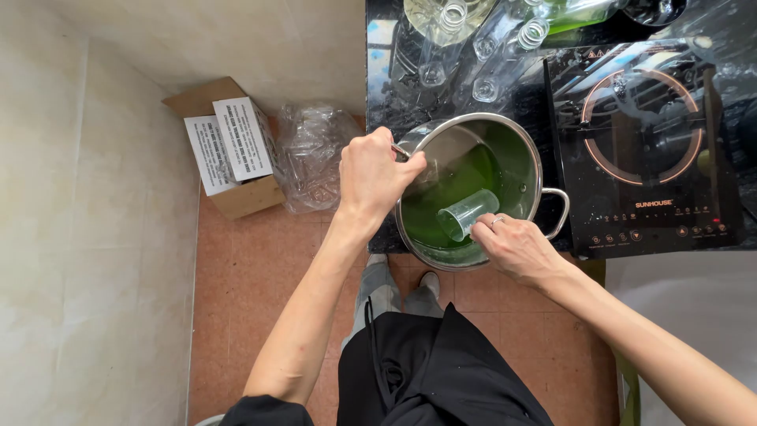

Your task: Bottling green liquid from a pot into small plastic bottles using a measuring cup.

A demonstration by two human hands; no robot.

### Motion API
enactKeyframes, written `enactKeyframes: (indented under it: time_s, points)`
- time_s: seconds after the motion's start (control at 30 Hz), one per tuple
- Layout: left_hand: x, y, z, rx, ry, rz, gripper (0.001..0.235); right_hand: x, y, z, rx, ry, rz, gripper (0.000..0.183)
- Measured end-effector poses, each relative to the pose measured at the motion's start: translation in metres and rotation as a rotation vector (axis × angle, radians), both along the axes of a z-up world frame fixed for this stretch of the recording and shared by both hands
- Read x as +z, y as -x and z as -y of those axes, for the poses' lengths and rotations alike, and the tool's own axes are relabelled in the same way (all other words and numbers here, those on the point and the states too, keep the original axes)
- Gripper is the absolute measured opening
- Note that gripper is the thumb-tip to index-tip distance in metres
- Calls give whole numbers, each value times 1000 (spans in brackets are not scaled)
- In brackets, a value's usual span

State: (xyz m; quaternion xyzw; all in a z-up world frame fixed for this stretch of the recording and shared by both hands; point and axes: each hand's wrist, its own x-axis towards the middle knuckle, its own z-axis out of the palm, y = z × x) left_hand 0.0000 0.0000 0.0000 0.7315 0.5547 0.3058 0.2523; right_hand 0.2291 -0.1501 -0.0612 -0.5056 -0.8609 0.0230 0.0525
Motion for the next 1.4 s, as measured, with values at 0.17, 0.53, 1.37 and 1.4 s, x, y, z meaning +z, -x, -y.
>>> enactKeyframes:
  time_s: [0.17, 0.53, 1.37, 1.4]
  points:
    - [1, -1, 0, -2, -11, -1, 40, -2, 0, 1, -4, -14, -68, 9]
    - [4, -3, 1, -9, -5, -1, 40, -5, 0, 1, -23, -1, -95, 10]
    - [-33, 17, -29, -36, -40, -36, 45, 12, -17, 11, -498, 180, -752, 12]
    - [-39, 19, -32, -16, -40, -28, 46, 12, -21, 14, -506, 181, -860, 12]
